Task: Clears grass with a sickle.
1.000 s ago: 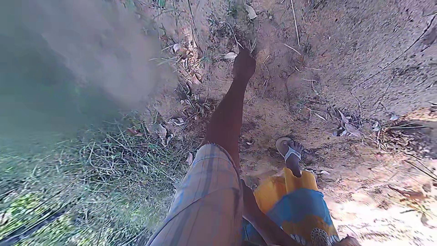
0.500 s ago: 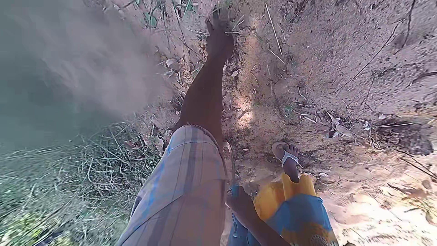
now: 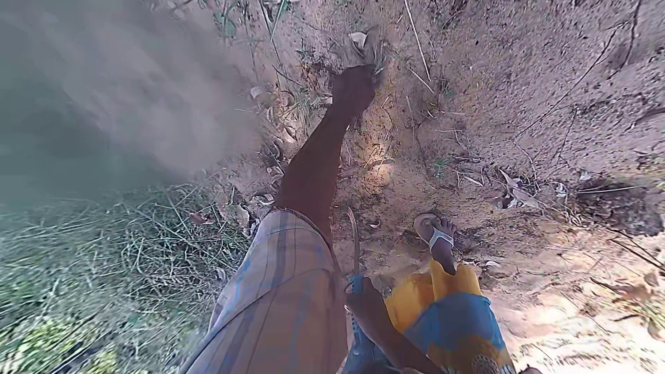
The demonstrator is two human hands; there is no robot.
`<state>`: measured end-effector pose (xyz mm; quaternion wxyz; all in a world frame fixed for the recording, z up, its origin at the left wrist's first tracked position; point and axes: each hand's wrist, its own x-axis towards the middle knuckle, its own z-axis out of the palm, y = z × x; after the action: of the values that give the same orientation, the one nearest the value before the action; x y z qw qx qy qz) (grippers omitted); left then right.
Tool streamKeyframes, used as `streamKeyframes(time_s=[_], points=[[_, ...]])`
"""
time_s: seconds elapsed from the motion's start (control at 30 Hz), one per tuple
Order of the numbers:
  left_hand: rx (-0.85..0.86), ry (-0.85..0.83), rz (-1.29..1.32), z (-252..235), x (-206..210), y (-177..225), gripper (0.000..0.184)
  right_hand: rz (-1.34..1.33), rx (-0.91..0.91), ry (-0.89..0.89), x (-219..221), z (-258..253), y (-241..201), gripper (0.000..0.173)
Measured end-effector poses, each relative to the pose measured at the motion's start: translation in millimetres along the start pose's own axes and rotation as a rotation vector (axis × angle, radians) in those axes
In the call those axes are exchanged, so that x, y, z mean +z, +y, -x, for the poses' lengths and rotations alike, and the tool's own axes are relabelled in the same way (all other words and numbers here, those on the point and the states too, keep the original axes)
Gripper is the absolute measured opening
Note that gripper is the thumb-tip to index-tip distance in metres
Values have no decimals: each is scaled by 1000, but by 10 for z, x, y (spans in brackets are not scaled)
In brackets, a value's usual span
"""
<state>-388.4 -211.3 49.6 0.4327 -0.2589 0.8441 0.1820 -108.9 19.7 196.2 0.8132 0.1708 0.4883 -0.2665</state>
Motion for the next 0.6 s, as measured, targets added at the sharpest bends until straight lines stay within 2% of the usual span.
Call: streamKeyframes(time_s=[0.07,0.1,0.13,0.17,0.23,0.3,0.37,0.47,0.5,0.6], points=[[201,-123,2,362,295,109,33,0,-18,8,59,-28,15,53],[243,-102,49,487,416,111,34,12,-16,9,58,-37,11,54],[244,2,132,533,529,15,34,25,-13,11,69,-30,21,54],[218,173,206,462,612,-161,32,38,-10,17,79,-31,29,53],[72,348,216,157,528,-538,38,57,0,31,76,-49,38,50],[-110,352,145,-116,365,-892,42,31,11,44,112,-78,111,50],[-238,325,173,-256,242,-1120,55,1,14,65,131,-120,206,49],[-381,268,405,-228,236,-1317,74,-6,35,68,161,-141,280,48],[-395,275,475,-223,290,-1340,71,6,42,70,176,-141,290,47],[-393,247,521,-163,401,-1253,45,81,71,56,190,-123,280,48]])
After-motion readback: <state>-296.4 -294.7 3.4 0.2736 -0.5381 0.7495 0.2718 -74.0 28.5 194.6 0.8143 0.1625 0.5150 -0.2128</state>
